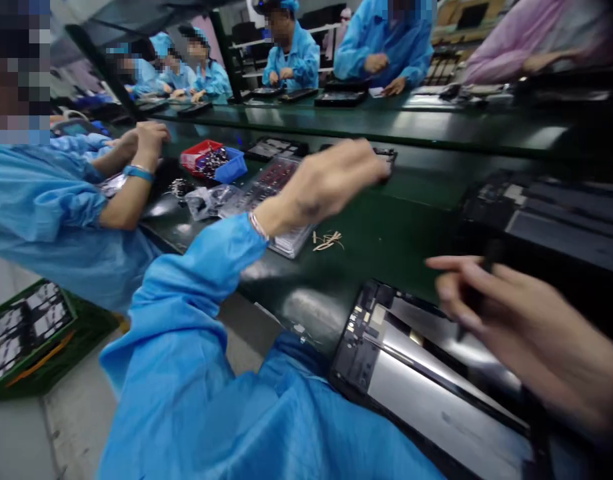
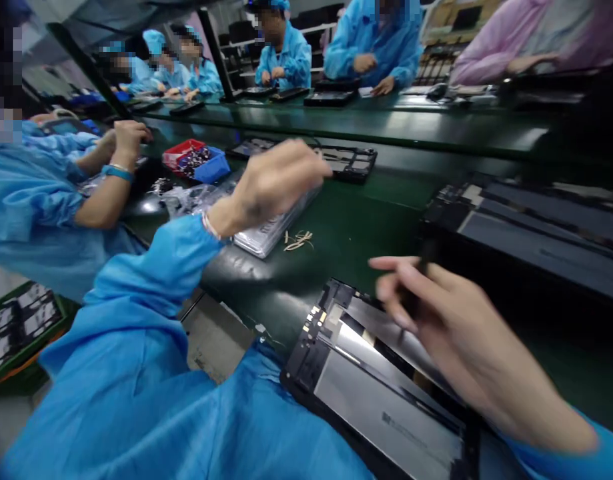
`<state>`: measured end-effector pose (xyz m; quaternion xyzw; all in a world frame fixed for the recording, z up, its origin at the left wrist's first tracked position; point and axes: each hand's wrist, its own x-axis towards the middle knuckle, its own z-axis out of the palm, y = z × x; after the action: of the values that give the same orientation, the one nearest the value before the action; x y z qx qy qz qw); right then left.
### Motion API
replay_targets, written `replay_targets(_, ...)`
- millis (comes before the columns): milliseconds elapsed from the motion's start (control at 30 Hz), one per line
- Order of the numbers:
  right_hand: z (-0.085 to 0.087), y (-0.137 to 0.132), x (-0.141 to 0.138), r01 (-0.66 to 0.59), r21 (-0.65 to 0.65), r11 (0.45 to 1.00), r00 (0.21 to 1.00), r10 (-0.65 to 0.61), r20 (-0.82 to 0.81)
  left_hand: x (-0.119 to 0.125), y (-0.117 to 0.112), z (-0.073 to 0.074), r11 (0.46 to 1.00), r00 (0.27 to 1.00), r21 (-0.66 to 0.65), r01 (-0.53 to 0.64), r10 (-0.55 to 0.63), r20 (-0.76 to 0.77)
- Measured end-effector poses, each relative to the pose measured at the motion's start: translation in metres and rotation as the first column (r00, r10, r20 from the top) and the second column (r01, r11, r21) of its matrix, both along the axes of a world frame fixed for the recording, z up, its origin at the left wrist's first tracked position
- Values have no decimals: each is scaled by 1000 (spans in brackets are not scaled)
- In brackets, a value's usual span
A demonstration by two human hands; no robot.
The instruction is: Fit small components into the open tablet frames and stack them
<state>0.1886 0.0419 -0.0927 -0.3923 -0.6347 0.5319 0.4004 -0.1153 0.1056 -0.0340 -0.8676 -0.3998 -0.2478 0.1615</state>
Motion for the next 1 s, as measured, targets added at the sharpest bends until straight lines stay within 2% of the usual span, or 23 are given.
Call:
replay_targets(33,-1,0,-8,-31,-189,981,996,13,-93,21,-19,-6,989,986,-43,141,-145,-85)
replay_targets(100,-1,-3,-20,-94,-391,916,973,1,-231,51,-49,-18,908,886,-128,399,-417,-201)
replay_targets(133,0,-5,-23,-101,-430,897,962,-21,-271,60,-58,-25,855,823,-148,497,-519,-231)
replay_targets(200,0,-10,-25,-69,-440,896,957,-65,-283,69,-65,-35,772,734,-111,625,-631,-251)
replay_targets(300,0,-14,-22,33,-353,935,966,-121,-229,73,-61,-45,713,687,30,701,-663,-296)
replay_targets(367,-1,-14,-19,97,-242,965,973,-144,-182,74,-59,-49,740,749,175,650,-583,-315)
replay_targets(433,-1,-12,-18,150,-97,984,980,-161,-114,75,-59,-50,833,874,281,476,-414,-253)
replay_targets(467,-1,-11,-18,168,-18,986,983,-169,-73,76,-60,-50,882,926,295,369,-319,-204)
replay_targets(533,0,-11,-18,181,135,974,983,-184,10,78,-62,-48,943,975,262,205,-173,-139)
replay_targets(633,2,-13,-18,169,318,933,971,-213,107,80,-65,-44,969,984,208,133,-104,-146)
replay_targets(800,-1,-14,-14,84,507,858,936,-242,255,83,-75,-38,973,974,184,138,-99,-205)
replay_targets(900,-3,-14,-14,31,564,825,929,-232,288,83,-77,-39,974,962,170,149,-103,-253)
replay_targets(1000,-3,-13,-14,21,536,844,935,-206,288,74,-67,-40,991,961,97,91,-62,-269)
